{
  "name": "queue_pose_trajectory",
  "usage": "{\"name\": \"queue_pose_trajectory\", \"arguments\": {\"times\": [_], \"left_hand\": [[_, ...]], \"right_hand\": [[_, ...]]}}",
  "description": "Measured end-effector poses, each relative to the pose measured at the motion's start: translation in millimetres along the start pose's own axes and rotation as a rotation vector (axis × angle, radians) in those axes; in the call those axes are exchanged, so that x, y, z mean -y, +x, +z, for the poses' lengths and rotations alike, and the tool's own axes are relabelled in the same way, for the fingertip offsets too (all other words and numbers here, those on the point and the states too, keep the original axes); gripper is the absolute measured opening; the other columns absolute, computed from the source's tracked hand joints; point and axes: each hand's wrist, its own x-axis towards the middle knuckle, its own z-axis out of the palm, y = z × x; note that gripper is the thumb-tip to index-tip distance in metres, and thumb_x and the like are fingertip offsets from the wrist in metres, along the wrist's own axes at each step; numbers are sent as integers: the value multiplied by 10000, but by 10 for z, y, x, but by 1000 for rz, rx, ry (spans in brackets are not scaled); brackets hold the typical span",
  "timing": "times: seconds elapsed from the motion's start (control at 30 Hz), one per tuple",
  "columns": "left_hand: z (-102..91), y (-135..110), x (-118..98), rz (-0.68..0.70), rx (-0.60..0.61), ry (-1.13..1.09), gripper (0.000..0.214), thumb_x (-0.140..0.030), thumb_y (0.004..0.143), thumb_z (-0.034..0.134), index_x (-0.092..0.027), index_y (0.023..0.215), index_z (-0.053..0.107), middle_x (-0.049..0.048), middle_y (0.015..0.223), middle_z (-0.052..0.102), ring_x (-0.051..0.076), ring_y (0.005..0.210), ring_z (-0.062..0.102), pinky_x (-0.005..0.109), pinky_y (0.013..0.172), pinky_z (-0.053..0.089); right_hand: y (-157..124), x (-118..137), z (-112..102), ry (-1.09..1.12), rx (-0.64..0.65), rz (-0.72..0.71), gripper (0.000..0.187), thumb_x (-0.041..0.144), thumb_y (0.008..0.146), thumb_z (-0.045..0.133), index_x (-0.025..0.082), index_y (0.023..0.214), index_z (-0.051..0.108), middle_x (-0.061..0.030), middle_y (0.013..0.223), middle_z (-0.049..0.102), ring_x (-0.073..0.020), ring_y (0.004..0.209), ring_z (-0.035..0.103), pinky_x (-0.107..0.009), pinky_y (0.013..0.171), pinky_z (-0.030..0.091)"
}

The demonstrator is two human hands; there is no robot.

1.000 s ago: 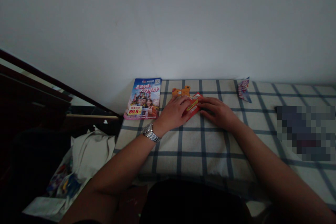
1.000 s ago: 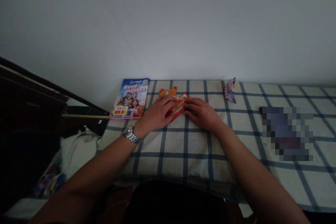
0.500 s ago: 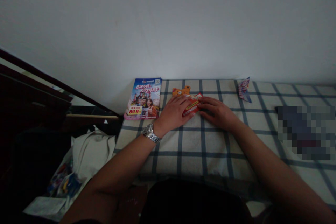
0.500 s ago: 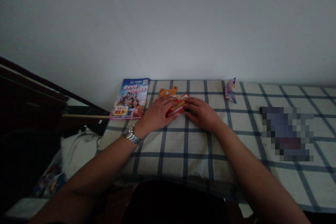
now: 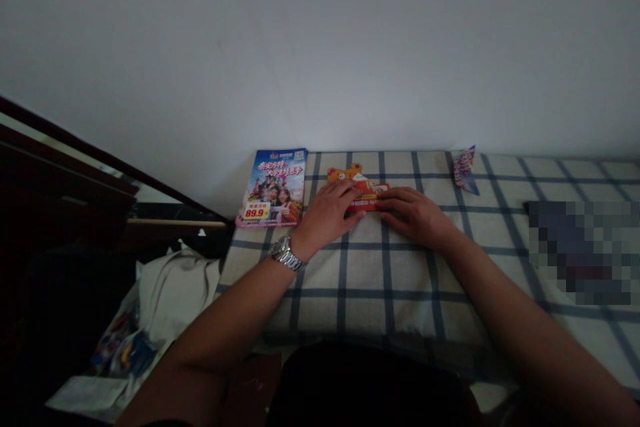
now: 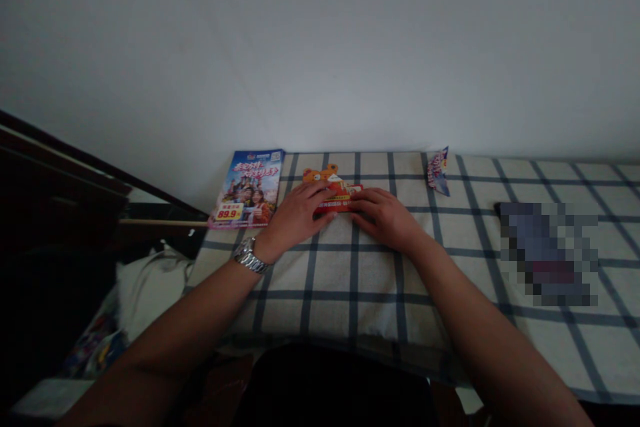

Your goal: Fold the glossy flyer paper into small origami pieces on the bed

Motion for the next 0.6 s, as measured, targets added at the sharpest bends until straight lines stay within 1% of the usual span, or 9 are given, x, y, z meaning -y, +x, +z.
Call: {"name": "queue_pose_trajectory", "arguments": {"times": [0.17, 0.43, 0.6], "left_hand": [[-18, 6, -3, 8, 19, -12, 367, -354, 1025, 661, -209, 1362, 633, 111, 1463, 593, 282, 1378, 565, 502, 1197, 473], [-19, 15, -3, 14, 12, -22, 317, -364, 1049, 621, -197, 1313, 672, 115, 1434, 612, 287, 1351, 583, 510, 1174, 499], [-33, 22, -18, 18, 18, -29, 321, -395, 1057, 601, -196, 1291, 696, 117, 1391, 628, 290, 1322, 595, 518, 1156, 512]], "right_hand": [[3, 23, -7, -14, 20, -7, 228, 281, 1030, 630, 228, 1210, 759, -118, 1261, 747, -304, 1187, 694, -529, 1031, 589], [-6, 15, 1, 0, -4, 5, 236, 300, 1020, 646, 262, 1225, 757, -106, 1263, 747, -300, 1190, 698, -527, 1030, 592], [-1, 18, -5, -6, 1, 3, 245, 313, 1004, 677, 259, 1231, 754, -111, 1251, 744, -310, 1175, 696, -534, 1008, 603]]}}
